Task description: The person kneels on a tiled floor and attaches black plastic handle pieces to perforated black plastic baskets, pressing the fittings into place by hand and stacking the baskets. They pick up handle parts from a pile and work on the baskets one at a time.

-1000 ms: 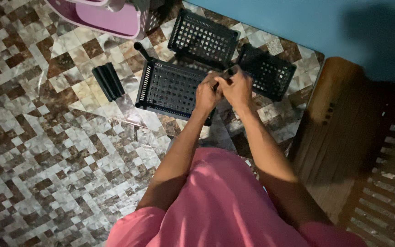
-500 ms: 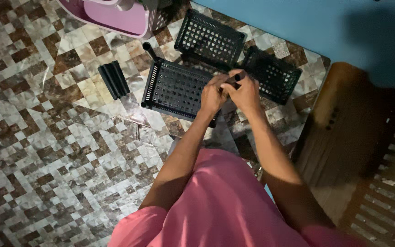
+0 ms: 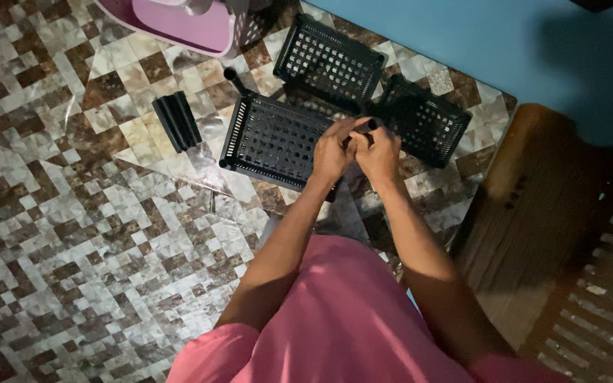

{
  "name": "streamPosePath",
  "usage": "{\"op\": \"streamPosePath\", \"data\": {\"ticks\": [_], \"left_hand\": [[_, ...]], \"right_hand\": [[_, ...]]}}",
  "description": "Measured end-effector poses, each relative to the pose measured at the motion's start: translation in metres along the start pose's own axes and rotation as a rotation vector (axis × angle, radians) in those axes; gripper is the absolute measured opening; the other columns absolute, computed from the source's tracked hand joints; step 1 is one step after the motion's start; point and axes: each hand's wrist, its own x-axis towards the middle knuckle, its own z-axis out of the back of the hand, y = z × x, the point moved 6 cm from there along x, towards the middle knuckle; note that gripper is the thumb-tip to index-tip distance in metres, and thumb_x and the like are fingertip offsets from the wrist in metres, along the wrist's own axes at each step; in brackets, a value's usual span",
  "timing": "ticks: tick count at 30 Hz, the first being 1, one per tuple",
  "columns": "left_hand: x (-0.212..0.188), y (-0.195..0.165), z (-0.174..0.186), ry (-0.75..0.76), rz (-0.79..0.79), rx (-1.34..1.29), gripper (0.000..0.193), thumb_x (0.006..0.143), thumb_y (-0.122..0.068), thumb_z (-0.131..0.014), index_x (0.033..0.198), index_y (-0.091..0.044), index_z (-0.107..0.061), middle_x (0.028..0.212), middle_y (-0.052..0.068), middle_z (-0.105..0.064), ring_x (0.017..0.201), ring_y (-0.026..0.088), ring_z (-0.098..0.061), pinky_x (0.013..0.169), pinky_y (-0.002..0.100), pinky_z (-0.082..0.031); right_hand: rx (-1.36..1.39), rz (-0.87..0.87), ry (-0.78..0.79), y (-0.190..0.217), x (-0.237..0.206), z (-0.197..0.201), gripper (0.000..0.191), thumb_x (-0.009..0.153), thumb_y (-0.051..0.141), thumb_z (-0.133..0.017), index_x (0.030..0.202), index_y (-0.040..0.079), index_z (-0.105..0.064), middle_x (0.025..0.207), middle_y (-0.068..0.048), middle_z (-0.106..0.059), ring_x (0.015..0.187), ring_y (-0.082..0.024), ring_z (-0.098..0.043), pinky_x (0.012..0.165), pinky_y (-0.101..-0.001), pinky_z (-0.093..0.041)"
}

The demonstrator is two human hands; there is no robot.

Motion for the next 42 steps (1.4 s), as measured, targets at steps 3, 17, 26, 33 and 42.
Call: {"op": "streamPosePath", "data": {"ticks": [3,17,26,33,42], "left_hand": [[0.000,-0.004,0.000,-0.028,-0.052,0.001,0.036,0.089,-0.011,-0.073,0.125,-0.009,-0.070,0.128,0.012,-0.069,0.114,0.037,-0.069,0.094,0.042,-0.058],[-0.045,0.003,0.045,-0.226,-0.003,0.089,0.031,0.098,-0.014,-0.070,0.128,-0.005,-0.067,0.115,0.018,-0.070,0.104,0.039,-0.069,0.090,0.044,-0.056],[-0.090,0.027,0.150,-0.546,0.192,-0.030,0.021,0.099,-0.006,-0.065,0.117,-0.003,-0.075,0.090,0.014,-0.070,0.078,0.024,-0.068,0.073,0.033,-0.053],[-0.113,0.089,0.245,-0.779,0.296,-0.239,0.021,0.102,-0.012,-0.063,0.119,-0.004,-0.073,0.109,0.011,-0.074,0.094,0.015,-0.069,0.082,0.029,-0.057],[-0.119,0.196,0.312,-0.657,0.519,-0.087,0.027,0.100,-0.019,-0.063,0.119,-0.004,-0.073,0.107,0.016,-0.078,0.096,0.024,-0.075,0.088,0.035,-0.057]], "right_hand": [[-0.057,0.065,0.027,0.008,0.000,0.004,0.016,0.092,0.009,-0.078,0.106,0.004,-0.072,0.095,-0.016,-0.076,0.088,-0.033,-0.074,0.075,-0.0409,-0.058],[0.012,-0.200,0.132,-0.009,-0.055,-0.015,0.012,0.095,0.015,-0.073,0.100,0.005,-0.072,0.087,-0.013,-0.076,0.077,-0.025,-0.076,0.071,-0.0369,-0.057],[0.224,0.067,0.326,0.100,-0.055,-0.095,0.012,0.097,0.012,-0.068,0.106,0.005,-0.071,0.090,-0.014,-0.076,0.080,-0.025,-0.077,0.070,-0.0355,-0.058],[0.210,0.144,0.434,0.186,-0.054,-0.192,0.011,0.095,0.011,-0.067,0.104,0.006,-0.072,0.091,-0.016,-0.075,0.083,-0.032,-0.076,0.071,-0.0404,-0.058],[0.142,-0.047,0.512,0.211,-0.045,-0.333,0.012,0.093,0.016,-0.069,0.098,0.004,-0.071,0.090,-0.017,-0.075,0.084,-0.034,-0.075,0.074,-0.0427,-0.058]]}}
